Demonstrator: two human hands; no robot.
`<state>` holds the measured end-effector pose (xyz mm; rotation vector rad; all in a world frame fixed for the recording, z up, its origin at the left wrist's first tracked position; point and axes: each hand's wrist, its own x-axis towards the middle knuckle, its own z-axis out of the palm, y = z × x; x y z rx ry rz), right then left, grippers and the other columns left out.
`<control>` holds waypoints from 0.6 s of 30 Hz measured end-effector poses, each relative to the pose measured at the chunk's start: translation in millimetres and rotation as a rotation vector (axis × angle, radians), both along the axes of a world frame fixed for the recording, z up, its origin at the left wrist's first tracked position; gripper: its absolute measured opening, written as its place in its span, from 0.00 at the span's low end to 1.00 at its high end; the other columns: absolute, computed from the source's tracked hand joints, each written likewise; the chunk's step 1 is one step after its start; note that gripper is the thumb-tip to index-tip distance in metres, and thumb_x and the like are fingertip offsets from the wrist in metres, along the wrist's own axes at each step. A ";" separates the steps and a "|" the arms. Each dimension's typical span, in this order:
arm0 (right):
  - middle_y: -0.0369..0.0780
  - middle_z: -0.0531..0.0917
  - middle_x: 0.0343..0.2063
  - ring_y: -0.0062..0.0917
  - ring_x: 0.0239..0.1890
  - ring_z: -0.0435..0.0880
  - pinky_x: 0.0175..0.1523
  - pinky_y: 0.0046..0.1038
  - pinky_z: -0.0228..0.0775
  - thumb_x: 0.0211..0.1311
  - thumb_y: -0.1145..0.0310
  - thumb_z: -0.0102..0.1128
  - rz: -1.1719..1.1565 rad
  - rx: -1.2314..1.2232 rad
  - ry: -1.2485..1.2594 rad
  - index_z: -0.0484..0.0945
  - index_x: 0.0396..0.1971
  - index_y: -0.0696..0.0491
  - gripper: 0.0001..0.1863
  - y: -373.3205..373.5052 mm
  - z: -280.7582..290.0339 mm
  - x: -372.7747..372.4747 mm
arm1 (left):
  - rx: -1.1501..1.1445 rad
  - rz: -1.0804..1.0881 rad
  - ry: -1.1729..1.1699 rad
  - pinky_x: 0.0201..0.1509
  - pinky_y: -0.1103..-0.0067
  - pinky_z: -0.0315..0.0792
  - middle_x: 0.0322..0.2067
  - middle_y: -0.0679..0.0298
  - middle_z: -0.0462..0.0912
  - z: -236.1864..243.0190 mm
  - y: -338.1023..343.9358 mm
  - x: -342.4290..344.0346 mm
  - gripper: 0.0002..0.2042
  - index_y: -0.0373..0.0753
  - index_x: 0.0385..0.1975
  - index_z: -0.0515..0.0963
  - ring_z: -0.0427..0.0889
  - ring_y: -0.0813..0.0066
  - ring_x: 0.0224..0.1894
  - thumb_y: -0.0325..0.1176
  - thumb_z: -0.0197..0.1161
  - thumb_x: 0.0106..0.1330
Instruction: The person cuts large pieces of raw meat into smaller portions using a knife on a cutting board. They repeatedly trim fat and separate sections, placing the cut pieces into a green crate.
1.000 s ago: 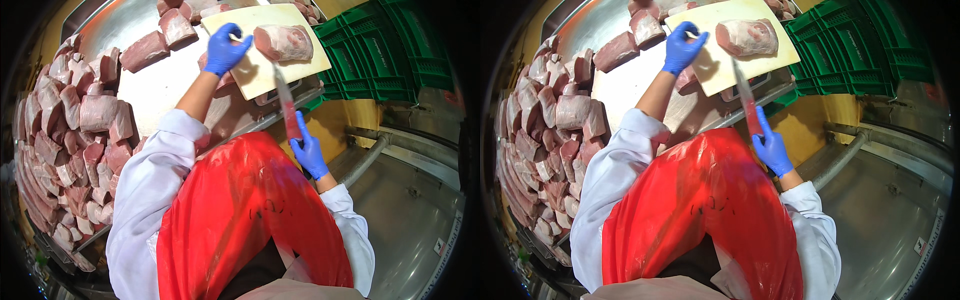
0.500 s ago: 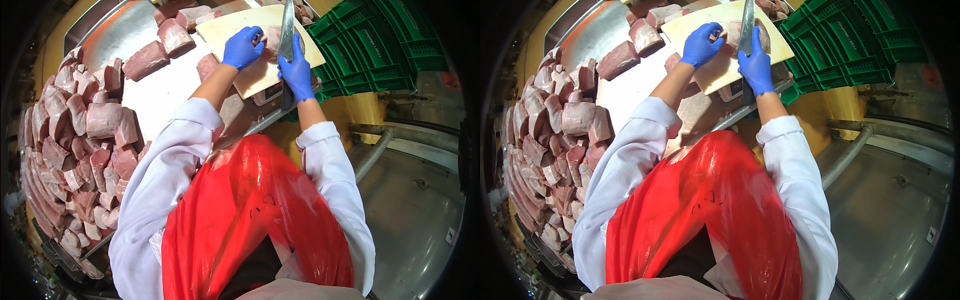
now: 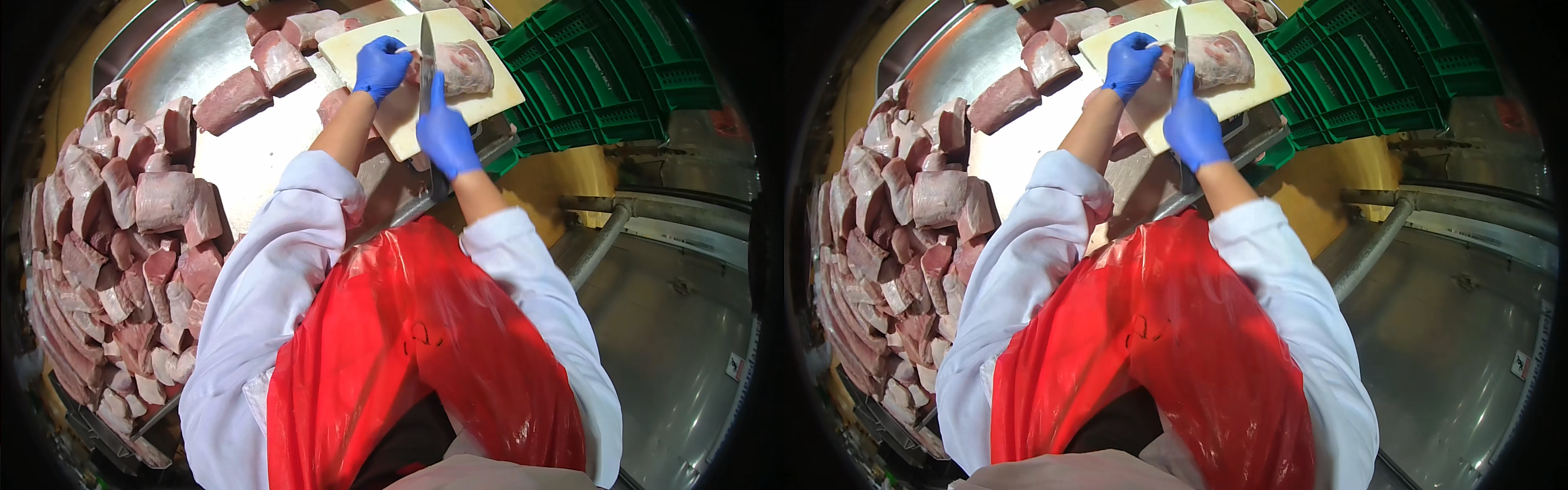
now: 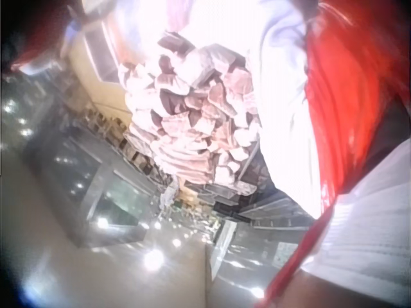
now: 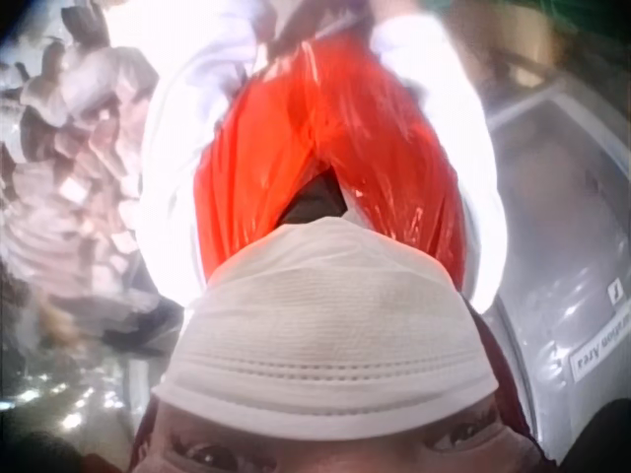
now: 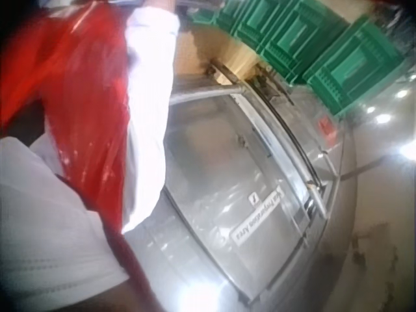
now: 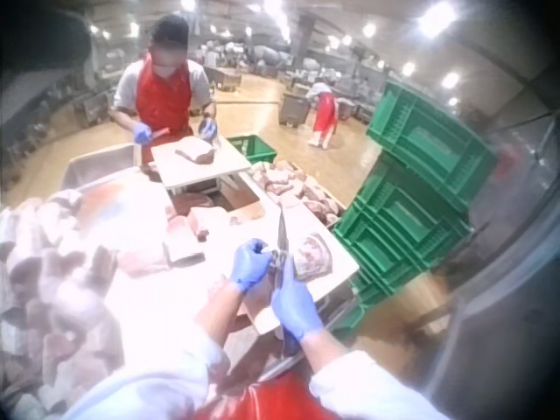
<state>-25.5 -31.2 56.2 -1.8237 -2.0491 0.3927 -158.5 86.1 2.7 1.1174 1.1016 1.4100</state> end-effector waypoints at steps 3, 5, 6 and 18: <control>0.62 0.81 0.27 0.59 0.29 0.81 0.38 0.52 0.73 0.60 0.72 0.50 0.024 -0.160 -0.060 0.46 0.73 0.59 0.41 -57.4 10.2 3.4 | -0.044 0.067 -0.066 0.28 0.79 0.80 0.25 0.58 0.85 -4.8 9.4 -22.9 0.05 0.30 0.30 0.81 0.85 0.75 0.23 0.26 0.66 0.57; 0.62 0.80 0.26 0.59 0.30 0.81 0.38 0.52 0.73 0.61 0.72 0.50 0.018 -0.204 -0.042 0.45 0.73 0.59 0.41 -72.0 24.0 10.2 | -0.075 0.030 -0.073 0.29 0.80 0.80 0.26 0.59 0.85 -1.9 9.2 -29.8 0.06 0.31 0.31 0.81 0.85 0.75 0.24 0.26 0.66 0.57; 0.63 0.80 0.27 0.60 0.31 0.81 0.39 0.53 0.72 0.61 0.72 0.50 0.030 -0.190 -0.006 0.44 0.73 0.60 0.41 -71.3 37.0 10.8 | -0.051 0.041 -0.052 0.30 0.79 0.80 0.26 0.60 0.85 -3.6 10.1 -34.7 0.06 0.31 0.31 0.81 0.85 0.75 0.25 0.26 0.66 0.57; 0.57 0.85 0.39 0.46 0.43 0.87 0.47 0.37 0.80 0.61 0.65 0.52 -0.014 -0.418 -0.283 0.57 0.67 0.66 0.36 128.3 36.0 -44.8 | 0.060 0.038 0.085 0.33 0.79 0.80 0.26 0.59 0.86 -26.3 13.8 -38.1 0.07 0.32 0.32 0.82 0.85 0.76 0.26 0.30 0.66 0.58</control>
